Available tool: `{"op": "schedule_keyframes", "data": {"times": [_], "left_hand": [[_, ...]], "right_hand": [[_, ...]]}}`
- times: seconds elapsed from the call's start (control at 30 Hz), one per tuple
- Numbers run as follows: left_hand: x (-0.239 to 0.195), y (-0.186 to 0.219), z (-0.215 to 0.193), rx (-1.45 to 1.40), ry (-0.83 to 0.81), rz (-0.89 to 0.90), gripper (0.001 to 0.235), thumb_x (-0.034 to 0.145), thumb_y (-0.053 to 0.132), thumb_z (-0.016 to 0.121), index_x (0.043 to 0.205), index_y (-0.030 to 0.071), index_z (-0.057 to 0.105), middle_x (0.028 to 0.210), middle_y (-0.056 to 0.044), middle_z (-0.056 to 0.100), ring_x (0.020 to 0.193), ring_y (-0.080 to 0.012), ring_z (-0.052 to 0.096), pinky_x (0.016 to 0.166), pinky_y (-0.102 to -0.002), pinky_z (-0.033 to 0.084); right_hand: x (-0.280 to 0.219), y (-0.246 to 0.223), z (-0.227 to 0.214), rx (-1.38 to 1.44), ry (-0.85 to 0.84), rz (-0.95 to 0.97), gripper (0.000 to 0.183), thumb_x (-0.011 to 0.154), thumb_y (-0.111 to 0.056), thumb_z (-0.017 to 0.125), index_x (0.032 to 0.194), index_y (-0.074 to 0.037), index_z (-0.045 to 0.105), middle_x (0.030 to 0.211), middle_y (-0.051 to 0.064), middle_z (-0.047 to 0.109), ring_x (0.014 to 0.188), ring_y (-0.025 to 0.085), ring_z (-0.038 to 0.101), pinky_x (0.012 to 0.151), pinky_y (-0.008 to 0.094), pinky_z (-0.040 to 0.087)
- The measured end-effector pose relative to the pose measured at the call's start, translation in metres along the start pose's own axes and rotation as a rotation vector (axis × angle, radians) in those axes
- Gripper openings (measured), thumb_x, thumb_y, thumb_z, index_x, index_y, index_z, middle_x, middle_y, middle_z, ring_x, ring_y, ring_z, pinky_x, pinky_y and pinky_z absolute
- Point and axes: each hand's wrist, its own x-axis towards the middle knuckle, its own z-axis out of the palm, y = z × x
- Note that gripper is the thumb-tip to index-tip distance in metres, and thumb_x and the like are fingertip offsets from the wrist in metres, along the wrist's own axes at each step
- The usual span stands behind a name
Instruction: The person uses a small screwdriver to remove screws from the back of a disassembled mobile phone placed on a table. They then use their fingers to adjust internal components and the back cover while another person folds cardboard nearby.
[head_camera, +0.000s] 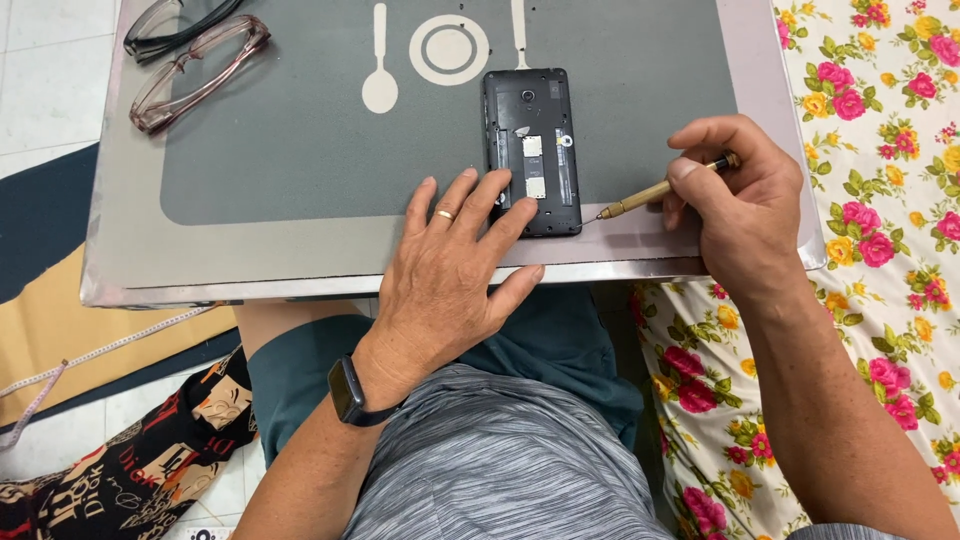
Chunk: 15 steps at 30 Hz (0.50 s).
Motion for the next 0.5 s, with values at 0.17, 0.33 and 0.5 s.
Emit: {"op": "schedule_keyframes", "data": {"times": [0.17, 0.33, 0.5], "left_hand": [[0.0001, -0.0002, 0.0004, -0.006, -0.003, -0.002, 0.054, 0.106, 0.047, 0.071, 0.149, 0.015, 0.061, 0.158, -0.015, 0.057, 0.147, -0.0412, 0.055, 0.123, -0.064, 0.038], [-0.0001, -0.0002, 0.0001, -0.006, -0.011, -0.002, 0.055, 0.106, 0.047, 0.07, 0.15, 0.014, 0.061, 0.159, -0.016, 0.057, 0.147, -0.0414, 0.055, 0.124, -0.063, 0.036], [0.0009, 0.0, -0.0009, -0.001, -0.003, 0.001, 0.054, 0.106, 0.047, 0.069, 0.148, 0.014, 0.062, 0.157, -0.016, 0.058, 0.146, -0.0409, 0.055, 0.124, -0.062, 0.037]], "right_hand": [[-0.0006, -0.0017, 0.001, 0.002, 0.011, 0.023, 0.017, 0.108, 0.003, 0.059, 0.121, -0.004, 0.065, 0.092, 0.004, 0.054, 0.059, 0.015, 0.06, 0.064, 0.028, 0.058], [-0.0014, -0.0005, 0.0001, -0.036, -0.001, -0.011, 0.015, 0.11, 0.003, 0.059, 0.122, -0.004, 0.064, 0.092, 0.005, 0.055, 0.062, 0.016, 0.061, 0.062, 0.029, 0.058], [-0.0022, -0.0007, 0.001, -0.037, 0.02, -0.007, 0.016, 0.108, 0.004, 0.06, 0.121, -0.003, 0.065, 0.091, 0.004, 0.054, 0.058, 0.015, 0.061, 0.06, 0.028, 0.056]]}}
